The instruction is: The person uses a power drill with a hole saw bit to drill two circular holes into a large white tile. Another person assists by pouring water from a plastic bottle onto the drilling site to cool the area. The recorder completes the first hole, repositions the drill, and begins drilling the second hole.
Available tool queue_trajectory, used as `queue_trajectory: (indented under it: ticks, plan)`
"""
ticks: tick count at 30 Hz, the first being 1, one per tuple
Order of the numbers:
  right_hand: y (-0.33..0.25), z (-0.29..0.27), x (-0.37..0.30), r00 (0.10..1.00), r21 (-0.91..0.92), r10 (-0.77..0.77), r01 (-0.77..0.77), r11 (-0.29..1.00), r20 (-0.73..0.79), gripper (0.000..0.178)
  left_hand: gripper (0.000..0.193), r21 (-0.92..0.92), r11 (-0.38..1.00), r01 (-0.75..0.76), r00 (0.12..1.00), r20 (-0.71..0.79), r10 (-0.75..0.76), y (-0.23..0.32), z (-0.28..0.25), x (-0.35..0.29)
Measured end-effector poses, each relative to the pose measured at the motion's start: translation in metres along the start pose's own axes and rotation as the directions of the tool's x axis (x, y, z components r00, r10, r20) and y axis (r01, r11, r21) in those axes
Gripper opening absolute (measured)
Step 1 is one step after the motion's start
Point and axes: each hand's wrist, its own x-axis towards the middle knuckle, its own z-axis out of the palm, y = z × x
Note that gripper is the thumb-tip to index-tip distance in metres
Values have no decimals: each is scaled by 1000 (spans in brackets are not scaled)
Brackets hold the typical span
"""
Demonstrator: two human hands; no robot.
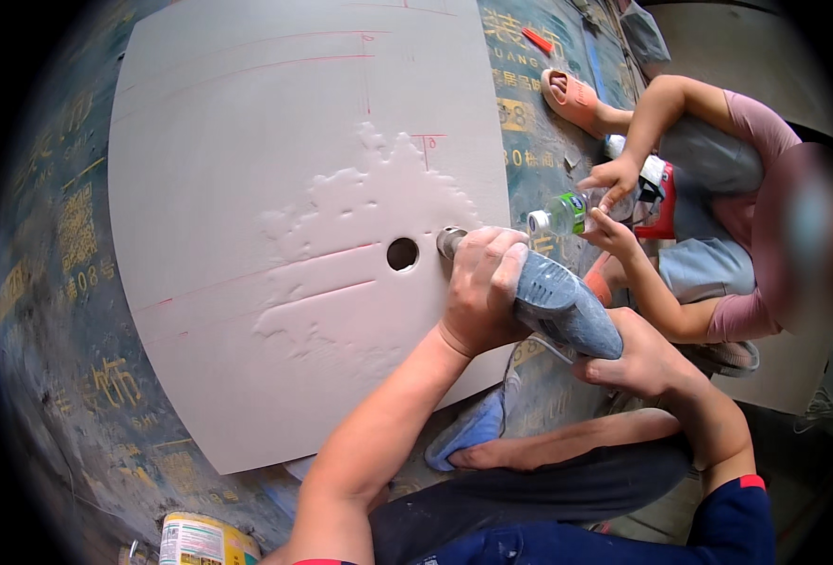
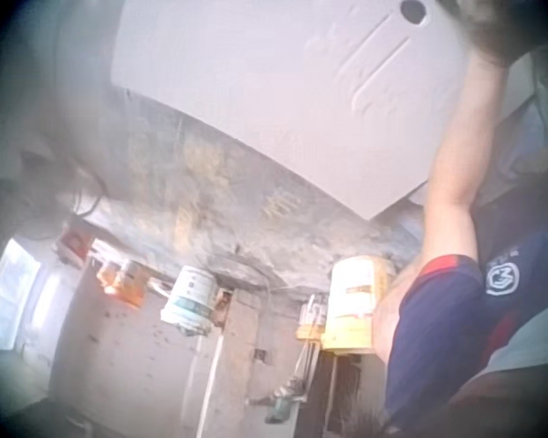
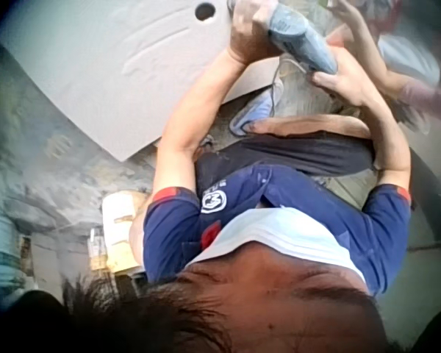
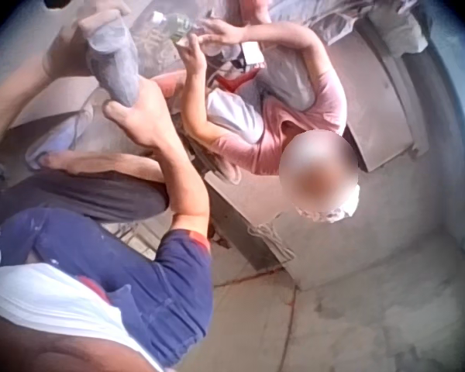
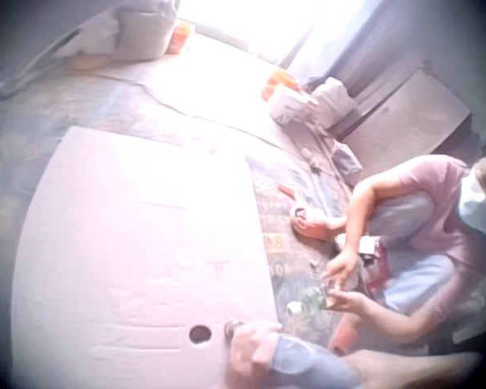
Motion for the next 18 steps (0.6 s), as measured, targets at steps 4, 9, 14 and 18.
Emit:
queue_trajectory:
  ticks: [4,9,14,18]
  plan:
    - [-3,-5,-1,1000,0,19,-19,1000,-8,40,70,8,1000,13,999,-35,-12,0,4,-2]
    - [10,-14,3,999,49,-35,36,998,-29,45,66,36,999,20,998,-53,-18,6,9,2]
    - [22,-24,12,986,-120,-167,164,979,-12,49,67,74,997,38,998,-45,-35,8,11,4]
    - [11,-29,17,982,-179,-181,169,969,-54,59,83,138,990,38,999,-38,-33,1,12,4]
